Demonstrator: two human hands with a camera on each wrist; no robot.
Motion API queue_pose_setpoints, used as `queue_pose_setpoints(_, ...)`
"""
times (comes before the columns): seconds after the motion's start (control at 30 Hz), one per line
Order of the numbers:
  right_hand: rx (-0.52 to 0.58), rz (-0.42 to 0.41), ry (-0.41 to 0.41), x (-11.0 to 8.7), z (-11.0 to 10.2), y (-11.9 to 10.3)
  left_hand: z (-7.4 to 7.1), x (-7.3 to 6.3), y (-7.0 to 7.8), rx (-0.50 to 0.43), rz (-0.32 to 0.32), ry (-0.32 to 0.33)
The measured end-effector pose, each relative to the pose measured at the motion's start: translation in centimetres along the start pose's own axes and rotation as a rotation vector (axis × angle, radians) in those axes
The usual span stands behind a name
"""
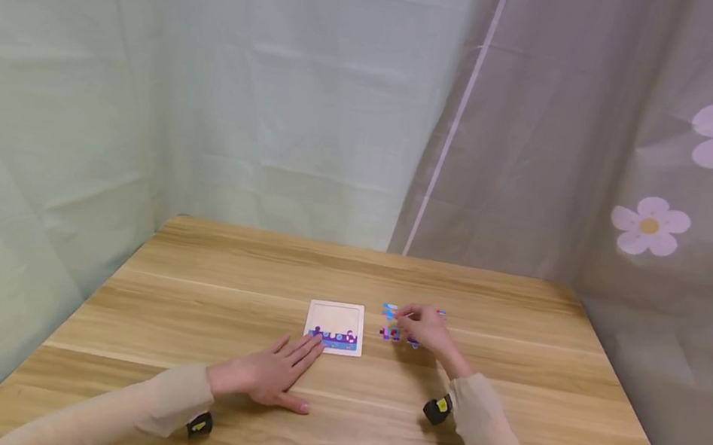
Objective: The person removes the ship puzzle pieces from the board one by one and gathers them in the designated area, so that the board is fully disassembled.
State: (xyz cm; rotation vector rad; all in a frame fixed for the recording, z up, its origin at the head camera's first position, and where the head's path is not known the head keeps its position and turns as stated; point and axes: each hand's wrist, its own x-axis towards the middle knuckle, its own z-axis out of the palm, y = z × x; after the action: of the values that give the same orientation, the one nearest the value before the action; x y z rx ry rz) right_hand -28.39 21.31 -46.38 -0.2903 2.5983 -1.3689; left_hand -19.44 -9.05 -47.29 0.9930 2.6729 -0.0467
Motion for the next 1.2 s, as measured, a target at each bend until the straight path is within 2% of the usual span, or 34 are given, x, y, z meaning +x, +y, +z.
queue_pose_setpoints(0.3,-0.004,-0.068,-0.112,0.8,2.5,-1.8,-0.1,0.1,-0.2,-0.024,0.023,0.041)
queue_pose_setpoints(0.43,-0.029,-0.104,-0.152,1.0,3.4,-2.3,0.0,0.3,-0.4,-0.043,0.027,0.038)
queue_pose_setpoints(0.6,-0.146,-0.160,-0.134,1.1,4.7,-2.6,0.0,0.3,-0.6,-0.103,0.047,0.034)
queue_pose_setpoints(0.83,-0.208,-0.187,-0.147,1.4,5.9,-3.4,-0.5,0.5,-0.7,-0.135,0.081,0.042)
queue_pose_setpoints(0.97,-0.250,-0.185,-0.159,1.4,6.5,-4.0,-0.6,1.0,-0.8,-0.136,0.094,0.050)
queue_pose_setpoints(1.2,-0.328,-0.116,-0.151,1.6,7.2,-4.7,-0.6,1.7,-1.2,-0.120,0.095,0.038)
